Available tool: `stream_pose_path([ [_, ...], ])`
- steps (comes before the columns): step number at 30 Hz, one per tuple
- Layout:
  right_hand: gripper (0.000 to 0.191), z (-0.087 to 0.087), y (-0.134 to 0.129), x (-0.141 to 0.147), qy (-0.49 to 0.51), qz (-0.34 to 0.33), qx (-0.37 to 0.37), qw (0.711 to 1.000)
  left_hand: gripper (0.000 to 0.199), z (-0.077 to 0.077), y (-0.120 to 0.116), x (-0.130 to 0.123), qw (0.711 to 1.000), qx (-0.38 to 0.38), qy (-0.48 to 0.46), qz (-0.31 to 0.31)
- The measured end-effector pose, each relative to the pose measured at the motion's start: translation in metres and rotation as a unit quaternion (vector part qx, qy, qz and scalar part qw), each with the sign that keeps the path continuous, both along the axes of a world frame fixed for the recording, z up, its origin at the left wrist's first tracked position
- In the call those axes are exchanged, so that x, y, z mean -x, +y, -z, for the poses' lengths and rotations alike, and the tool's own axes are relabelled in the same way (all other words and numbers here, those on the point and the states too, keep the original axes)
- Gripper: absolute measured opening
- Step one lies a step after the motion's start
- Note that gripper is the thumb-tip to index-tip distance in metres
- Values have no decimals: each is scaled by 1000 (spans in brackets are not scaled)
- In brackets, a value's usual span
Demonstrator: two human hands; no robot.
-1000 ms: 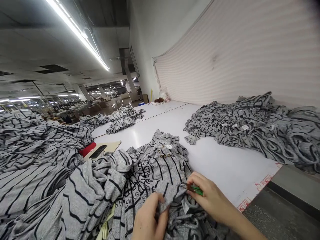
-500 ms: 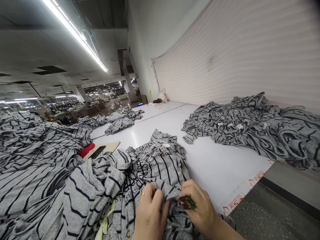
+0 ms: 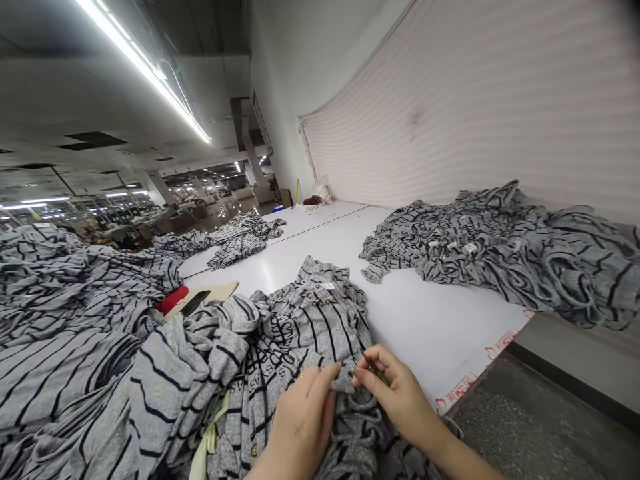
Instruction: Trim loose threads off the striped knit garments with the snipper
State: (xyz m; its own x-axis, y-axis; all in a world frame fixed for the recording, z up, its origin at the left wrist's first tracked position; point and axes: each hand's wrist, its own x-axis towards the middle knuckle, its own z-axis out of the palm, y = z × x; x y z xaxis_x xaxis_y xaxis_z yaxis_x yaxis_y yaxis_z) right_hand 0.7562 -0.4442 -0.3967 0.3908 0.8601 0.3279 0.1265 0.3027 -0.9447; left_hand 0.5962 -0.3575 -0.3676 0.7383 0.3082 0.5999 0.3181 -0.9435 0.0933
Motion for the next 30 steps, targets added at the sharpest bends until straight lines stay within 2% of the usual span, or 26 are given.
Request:
stream_pose_path([
  [3,22,-7,1,-4,54,-31,33,997,16,1,-1,0,999,-19,46,7],
  [5,28,-9,1,-7,56,-53,59,995,17,0,-2,0,999,-5,42,8],
  [7,31,-10,1,-8,34,-89,79,992,17,0,-2,1,1000,12,21,14],
  [10,19,-10,-2,-9,-30,-126,76,989,17,-1,-4,1,999,25,5,25],
  [12,15,-10,-5,-7,-76,-96,57,991,16,-2,-4,1,999,27,7,31],
  [14,21,-9,-8,-5,-105,-42,33,993,15,-2,-4,2,999,26,17,38],
  [17,27,-8,-13,-3,-99,-3,21,995,16,-2,-4,3,998,17,27,56],
  [22,17,-13,-19,-15,-71,-24,60,995,17,-3,-5,5,998,17,16,60],
  [26,15,-18,-28,-30,-116,-73,91,986,17,-4,-5,5,998,21,4,59],
  [30,20,-22,-34,-32,-163,-66,122,977,17,-4,-6,5,998,20,2,55],
])
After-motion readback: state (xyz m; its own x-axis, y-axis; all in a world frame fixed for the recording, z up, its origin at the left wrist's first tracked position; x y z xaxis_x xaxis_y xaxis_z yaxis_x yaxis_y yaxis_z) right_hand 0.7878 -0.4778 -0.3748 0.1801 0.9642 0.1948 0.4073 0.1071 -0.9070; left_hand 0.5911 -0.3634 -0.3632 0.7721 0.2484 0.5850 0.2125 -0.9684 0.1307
